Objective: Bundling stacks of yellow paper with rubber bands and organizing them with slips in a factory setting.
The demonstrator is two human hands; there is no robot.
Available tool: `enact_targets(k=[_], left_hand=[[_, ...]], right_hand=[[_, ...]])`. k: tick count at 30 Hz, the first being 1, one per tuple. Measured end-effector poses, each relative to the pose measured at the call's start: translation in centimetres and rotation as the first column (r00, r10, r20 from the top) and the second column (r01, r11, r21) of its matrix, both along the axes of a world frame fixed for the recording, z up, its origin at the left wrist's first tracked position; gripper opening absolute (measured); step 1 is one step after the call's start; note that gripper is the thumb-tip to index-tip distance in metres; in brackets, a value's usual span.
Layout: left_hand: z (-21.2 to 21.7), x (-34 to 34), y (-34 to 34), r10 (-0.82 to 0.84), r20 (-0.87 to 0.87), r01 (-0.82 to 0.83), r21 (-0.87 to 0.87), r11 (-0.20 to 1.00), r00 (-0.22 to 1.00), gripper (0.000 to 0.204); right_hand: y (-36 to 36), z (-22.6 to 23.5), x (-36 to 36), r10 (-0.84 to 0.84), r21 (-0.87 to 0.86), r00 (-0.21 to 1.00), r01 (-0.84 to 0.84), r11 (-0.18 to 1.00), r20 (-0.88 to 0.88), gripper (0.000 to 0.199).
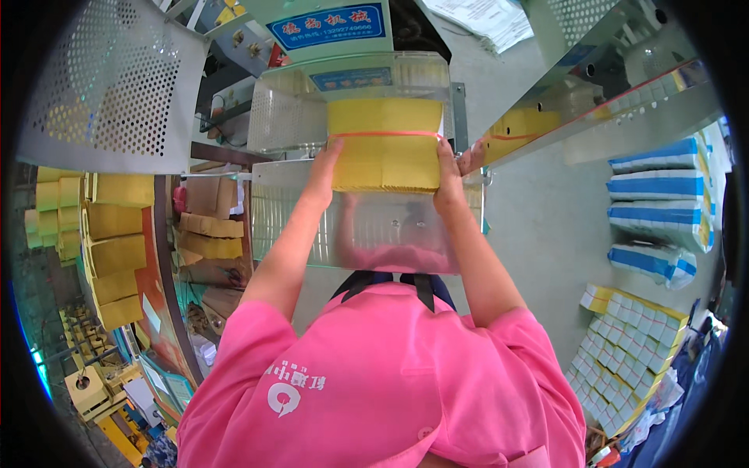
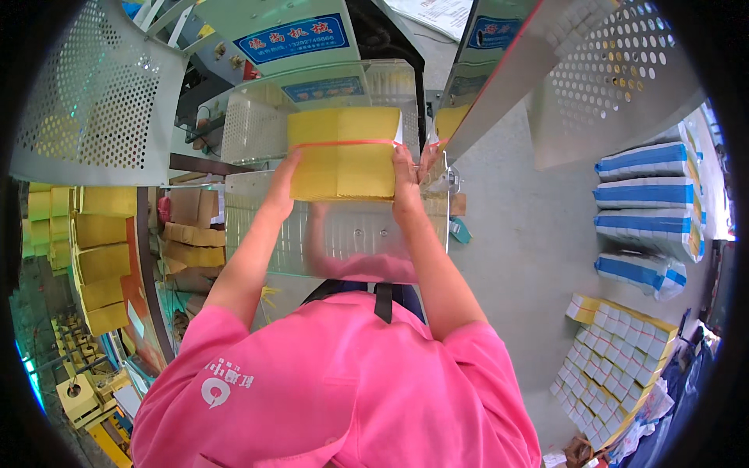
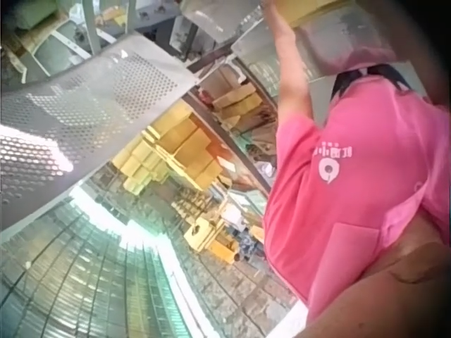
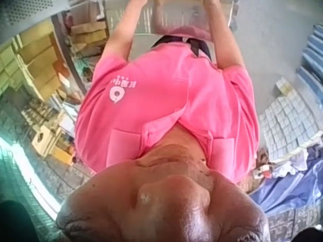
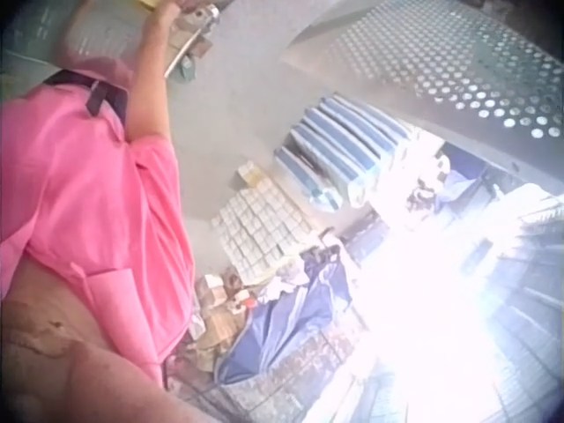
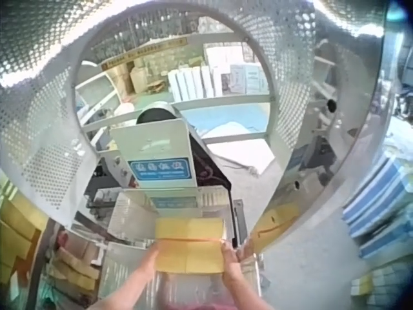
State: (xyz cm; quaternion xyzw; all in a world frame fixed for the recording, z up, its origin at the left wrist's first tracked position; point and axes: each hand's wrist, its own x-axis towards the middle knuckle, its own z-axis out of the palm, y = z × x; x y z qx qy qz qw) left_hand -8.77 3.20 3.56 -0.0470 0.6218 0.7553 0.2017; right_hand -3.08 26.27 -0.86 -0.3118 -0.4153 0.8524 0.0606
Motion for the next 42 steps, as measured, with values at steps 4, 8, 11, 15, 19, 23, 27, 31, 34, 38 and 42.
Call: enact_targets(k=[4, 8, 11, 15, 19, 23, 27, 31, 34, 38, 42], left_hand=[[1.0, 3.1, -1.0, 0.131, -0.022, -0.133, -0.158, 0.979, 0.991, 0.057], [2.2, 6.0, -6.3, 0.081, -0.038, -0.09, -0.471, 0.877, 0.996, 0.041], [2.3, 7.4, -8.3, 0.063, -0.14, -0.125, -0.494, 0.86, 0.988, 0.034], [2.4, 7.7, -8.9, 0.097, -0.263, -0.174, -0.286, 0.942, 0.96, 0.035], [2.7, 7.0, -9.9, 0.006, -0.197, -0.061, -0.275, 0.96, 0.98, 0.034], [2.5, 6.4, -10.5, -0.052, -0.13, 0.023, -0.217, 0.976, 0.99, 0.028], [2.0, 6.1, -10.5, -0.057, -0.135, 0.034, -0.168, 0.985, 0.989, 0.025], [2.3, 6.1, -10.2, -0.081, -0.157, 0.051, -0.187, 0.981, 0.984, 0.026], [2.6, 5.9, -10.1, -0.086, -0.204, 0.041, -0.215, 0.976, 0.975, 0.027], [2.2, 5.8, -10.2, -0.113, -0.206, 0.063, -0.238, 0.969, 0.972, 0.028], [1.5, 5.8, -11.0, -0.161, -0.238, 0.092, -0.278, 0.956, 0.958, 0.021]], right_hand=[[-0.7, 1.8, 1.5, 0.282, 0.255, 0.959, -0.264, 0.93, -0.035, 0.06], [-3.4, 4.4, 6.3, 0.348, 0.612, 0.932, -0.337, 0.715, 0.107, 0.051], [-3.0, 7.0, 8.9, 0.399, 0.695, 0.849, -0.518, 0.499, 0.346, 0.04], [-2.8, 6.5, 11.2, 0.229, 0.754, 0.957, -0.282, 0.593, 0.178, 0.02], [-4.3, 6.5, 11.0, 0.209, 0.729, 0.972, -0.22, 0.648, 0.107, 0.015], [-5.1, 5.0, 10.9, 0.117, 0.67, 0.991, -0.134, 0.73, 0.071, 0.009], [-4.4, 3.8, 11.0, 0.153, 0.72, 0.984, -0.174, 0.672, 0.095, 0.007], [-5.3, 4.6, 10.8, 0.1, 0.686, 0.992, -0.121, 0.718, 0.071, 0.006], [-5.9, 4.6, 11.0, 0.052, 0.64, 0.999, -0.032, 0.768, -0.013, 0.006], [-6.0, 4.7, 11.2, 0.047, 0.691, 0.998, -0.011, 0.723, -0.034, 0.005], [-5.7, 4.1, 11.8, 0.083, 0.767, 0.996, -0.069, 0.638, 0.021, 0.005]])
